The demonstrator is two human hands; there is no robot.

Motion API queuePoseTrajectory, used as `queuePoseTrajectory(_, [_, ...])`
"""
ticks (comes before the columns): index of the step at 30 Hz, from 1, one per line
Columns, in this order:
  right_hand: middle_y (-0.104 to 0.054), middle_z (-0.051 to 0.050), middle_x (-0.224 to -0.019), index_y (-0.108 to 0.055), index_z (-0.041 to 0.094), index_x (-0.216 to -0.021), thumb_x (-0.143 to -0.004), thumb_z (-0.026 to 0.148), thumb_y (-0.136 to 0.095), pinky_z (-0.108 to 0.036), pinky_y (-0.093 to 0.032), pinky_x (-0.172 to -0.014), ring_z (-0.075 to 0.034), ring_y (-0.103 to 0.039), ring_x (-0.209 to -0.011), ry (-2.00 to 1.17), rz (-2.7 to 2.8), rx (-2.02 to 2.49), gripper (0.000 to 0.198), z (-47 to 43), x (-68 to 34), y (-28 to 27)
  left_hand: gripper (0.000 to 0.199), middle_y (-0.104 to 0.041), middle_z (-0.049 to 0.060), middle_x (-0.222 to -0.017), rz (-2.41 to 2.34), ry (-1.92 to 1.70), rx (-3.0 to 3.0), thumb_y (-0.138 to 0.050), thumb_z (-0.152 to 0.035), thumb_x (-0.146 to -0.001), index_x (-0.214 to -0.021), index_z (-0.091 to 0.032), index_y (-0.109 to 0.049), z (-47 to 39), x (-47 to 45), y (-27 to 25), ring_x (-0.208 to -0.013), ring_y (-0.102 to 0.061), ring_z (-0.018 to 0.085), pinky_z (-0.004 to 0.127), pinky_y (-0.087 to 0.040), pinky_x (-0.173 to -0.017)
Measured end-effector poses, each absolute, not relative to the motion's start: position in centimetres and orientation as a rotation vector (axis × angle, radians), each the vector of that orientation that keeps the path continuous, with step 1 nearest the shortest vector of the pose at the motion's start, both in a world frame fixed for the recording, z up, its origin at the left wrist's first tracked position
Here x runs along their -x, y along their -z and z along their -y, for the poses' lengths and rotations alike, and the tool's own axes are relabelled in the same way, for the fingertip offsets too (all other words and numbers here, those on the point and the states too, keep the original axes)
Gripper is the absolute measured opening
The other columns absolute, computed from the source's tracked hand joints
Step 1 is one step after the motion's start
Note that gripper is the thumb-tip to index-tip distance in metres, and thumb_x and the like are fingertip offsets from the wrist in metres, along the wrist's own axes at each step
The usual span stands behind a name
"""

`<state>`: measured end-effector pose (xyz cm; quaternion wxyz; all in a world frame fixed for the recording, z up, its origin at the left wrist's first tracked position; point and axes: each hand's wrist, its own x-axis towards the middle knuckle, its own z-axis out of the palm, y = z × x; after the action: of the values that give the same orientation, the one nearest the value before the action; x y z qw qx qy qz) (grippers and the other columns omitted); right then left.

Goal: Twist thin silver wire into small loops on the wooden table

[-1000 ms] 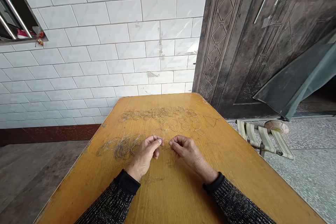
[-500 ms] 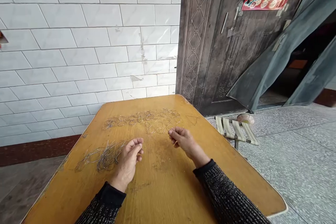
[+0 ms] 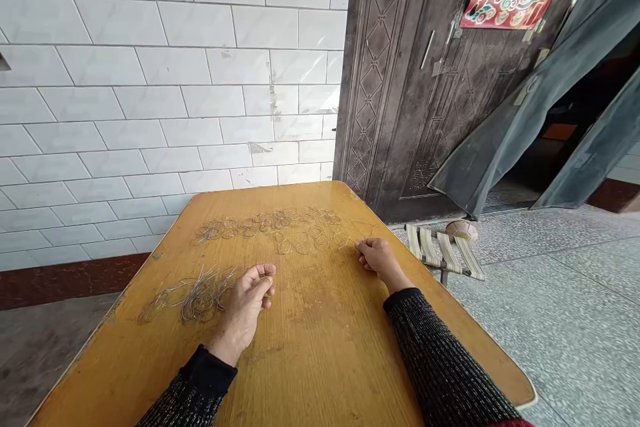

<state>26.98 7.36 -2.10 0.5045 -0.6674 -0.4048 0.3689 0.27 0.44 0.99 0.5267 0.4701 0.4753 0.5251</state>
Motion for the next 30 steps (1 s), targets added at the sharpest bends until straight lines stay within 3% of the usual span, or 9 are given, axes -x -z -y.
queuePoseTrajectory(6, [-0.045, 0.004, -0.036, -0.051, 0.016, -0.057, -0.069, 0.024, -0.05, -0.018, -0.033, -0.034, -0.008, -0.042, -0.03, -0.712, 1.061, 1.666, 0.015, -7.5, -27.4, 2.3, 0.021, -0.051, 0.001, -0.08, -1.124, -1.249, -1.122, -0.059, -0.027, -0.064, -0.081, -0.015, -0.056, -0.5, -0.4, -0.6, -0.055, -0.045, 0.006, 0.017, -0.032, -0.044])
queuePoseTrajectory(13, [-0.06, -0.004, -0.061, -0.059, 0.015, -0.072, -0.071, 0.034, -0.046, -0.023, -0.035, -0.048, -0.015, -0.053, -0.052, -0.426, 1.222, 1.584, 0.023, -5.9, -25.7, 1.2, 0.016, -0.049, -0.004, -0.059, -1.125, -1.494, -1.268, -0.054, -0.025, -0.069, -0.082, -0.016, -0.057, -1.6, 2.5, -2.8, -0.051, -0.045, 0.007, 0.017, -0.033, -0.046])
queuePoseTrajectory(16, [-0.062, -0.005, -0.062, -0.061, 0.016, -0.074, -0.073, 0.034, -0.043, -0.025, -0.034, -0.052, -0.018, -0.055, -0.058, -0.213, 1.498, 1.589, 0.025, -5.1, -23.8, 1.6, 0.014, -0.049, -0.004, -0.055, -1.3, -1.641, -1.441, -0.049, -0.021, -0.071, -0.081, -0.016, -0.058, -2.2, 5.8, -4.0, -0.05, -0.046, 0.008, 0.019, -0.034, -0.047])
queuePoseTrajectory(20, [-0.064, -0.005, -0.065, -0.061, 0.018, -0.075, -0.075, 0.032, -0.042, -0.025, -0.036, -0.052, -0.018, -0.057, -0.059, -0.204, 1.716, 1.544, 0.025, -4.8, -21.8, 2.4, 0.014, -0.06, 0.001, -0.071, -1.632, -1.362, -1.902, -0.047, -0.017, -0.072, -0.075, -0.016, -0.061, -2.3, 9.3, -3.6, -0.063, -0.053, 0.012, 0.023, -0.041, -0.06])
queuePoseTrajectory(24, [-0.065, -0.006, -0.068, -0.062, 0.018, -0.074, -0.076, 0.029, -0.04, -0.025, -0.038, -0.054, -0.018, -0.059, -0.062, -0.19, 1.8, 1.524, 0.025, -4.7, -21.0, 2.7, 0.012, -0.062, 0.003, -0.084, -1.66, -1.092, -2.305, -0.05, -0.017, -0.074, -0.076, -0.018, -0.061, -2.0, 9.9, -2.0, -0.081, -0.055, 0.015, 0.028, -0.042, -0.074])
queuePoseTrajectory(30, [-0.064, -0.004, -0.066, -0.06, 0.018, -0.074, -0.077, 0.03, -0.04, -0.025, -0.038, -0.056, -0.017, -0.059, -0.061, -0.229, 1.851, 1.521, 0.023, -4.7, -21.1, 2.5, 0.013, -0.058, 0.004, -0.082, -1.834, -0.712, -2.618, -0.053, -0.019, -0.076, -0.065, -0.017, -0.06, -2.1, 8.4, -0.8, -0.08, -0.052, 0.017, 0.032, -0.04, -0.074])
